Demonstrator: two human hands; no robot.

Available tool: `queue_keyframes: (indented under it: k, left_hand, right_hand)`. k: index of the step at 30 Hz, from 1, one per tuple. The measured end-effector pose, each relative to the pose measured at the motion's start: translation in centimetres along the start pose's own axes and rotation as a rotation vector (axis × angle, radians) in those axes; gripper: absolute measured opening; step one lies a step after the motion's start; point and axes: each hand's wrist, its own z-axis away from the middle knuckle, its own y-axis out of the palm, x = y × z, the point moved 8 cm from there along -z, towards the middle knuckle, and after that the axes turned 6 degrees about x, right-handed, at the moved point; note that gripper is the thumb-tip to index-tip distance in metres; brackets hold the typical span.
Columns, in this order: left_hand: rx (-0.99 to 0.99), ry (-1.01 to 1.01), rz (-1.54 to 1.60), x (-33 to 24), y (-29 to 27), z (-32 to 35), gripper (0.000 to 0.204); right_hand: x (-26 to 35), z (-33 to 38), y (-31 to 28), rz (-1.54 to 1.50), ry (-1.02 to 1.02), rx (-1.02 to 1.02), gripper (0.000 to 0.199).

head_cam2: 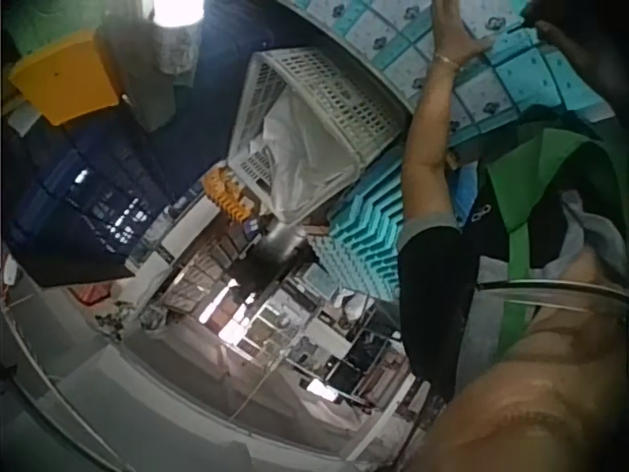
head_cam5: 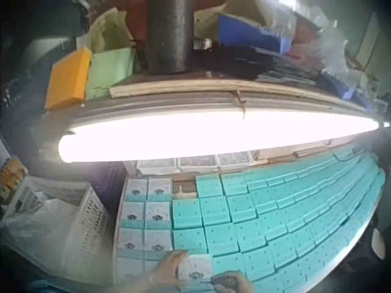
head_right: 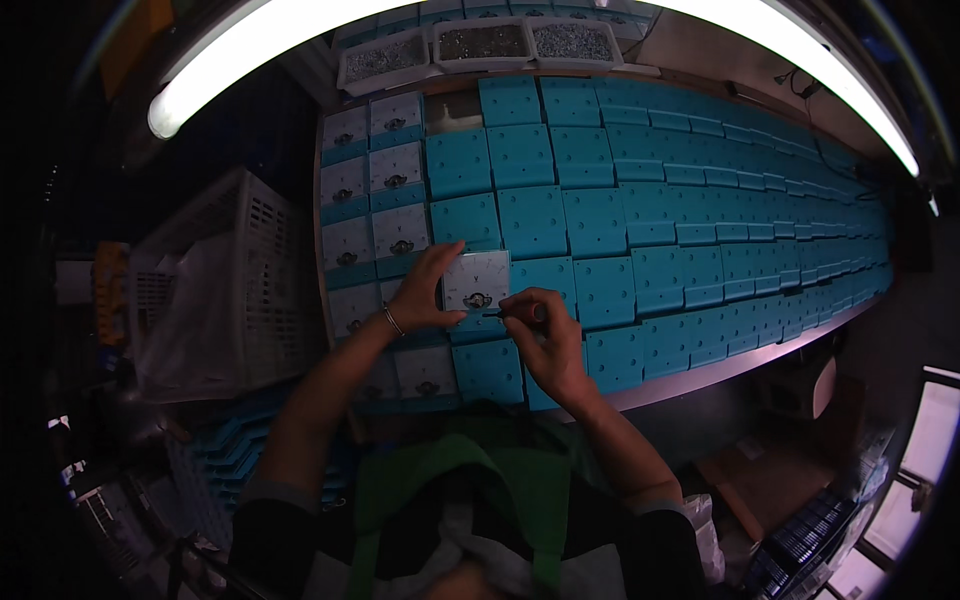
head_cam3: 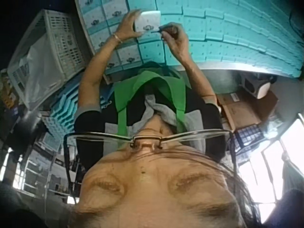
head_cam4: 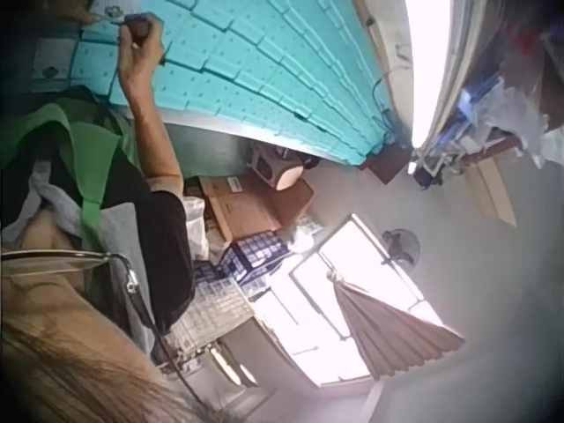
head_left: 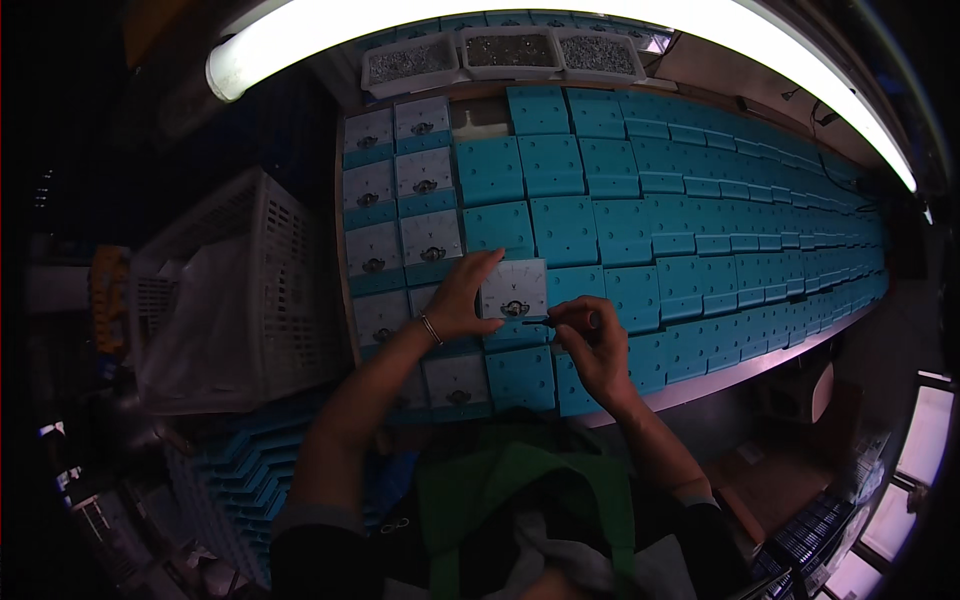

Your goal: The person assembles small teal-colored electrical components on a workbench. They pick up a component, use a screwdriver to tighten a screw on the front face, and then place the finished unit into a large grid of identical items. The process is repeated for multiple units throughout the video.

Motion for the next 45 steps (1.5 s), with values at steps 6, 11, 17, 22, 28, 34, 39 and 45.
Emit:
queue_keyframes:
  k: [6, 11, 17, 22, 28, 34, 39, 45]
  left_hand:
    - [-0.002, -0.007, -0.008, 0.0, -0.1, -0.1, 0.106]
    - [-0.011, 0.014, -0.01, -0.3, -0.2, -0.1, 0.104]
    - [-0.025, 0.021, -0.016, -0.7, -0.4, -0.1, 0.101]
    - [-0.025, 0.021, -0.008, -0.6, -0.3, -0.1, 0.1]
    - [-0.027, 0.016, -0.015, -0.4, -0.2, 0.0, 0.101]
    - [-0.028, 0.02, -0.014, -0.4, -0.1, -0.1, 0.1]
    - [-0.027, 0.017, -0.012, -0.6, -0.2, -0.2, 0.1]
    - [-0.032, 0.025, -0.005, -1.0, -0.5, -0.2, 0.098]
  right_hand:
    - [-1.1, 0.0, 0.5, 0.0, 0.031, -0.019, 0.025]
    - [-1.7, -0.2, 0.6, -0.054, 0.015, -0.031, 0.023]
    - [-0.7, -0.8, 0.9, 0.133, -0.049, -0.011, 0.024]
    - [0.4, -1.8, 1.2, 0.199, -0.052, 0.024, 0.024]
    - [1.3, -2.5, 1.8, 0.237, -0.094, 0.067, 0.023]
    - [2.4, -3.2, 3.0, 0.517, -0.286, 0.225, 0.026]
    - [2.5, -1.8, 3.0, 0.621, -0.431, 0.032, 0.031]
    - [3.7, -1.4, 4.2, 0.57, -0.41, 0.061, 0.024]
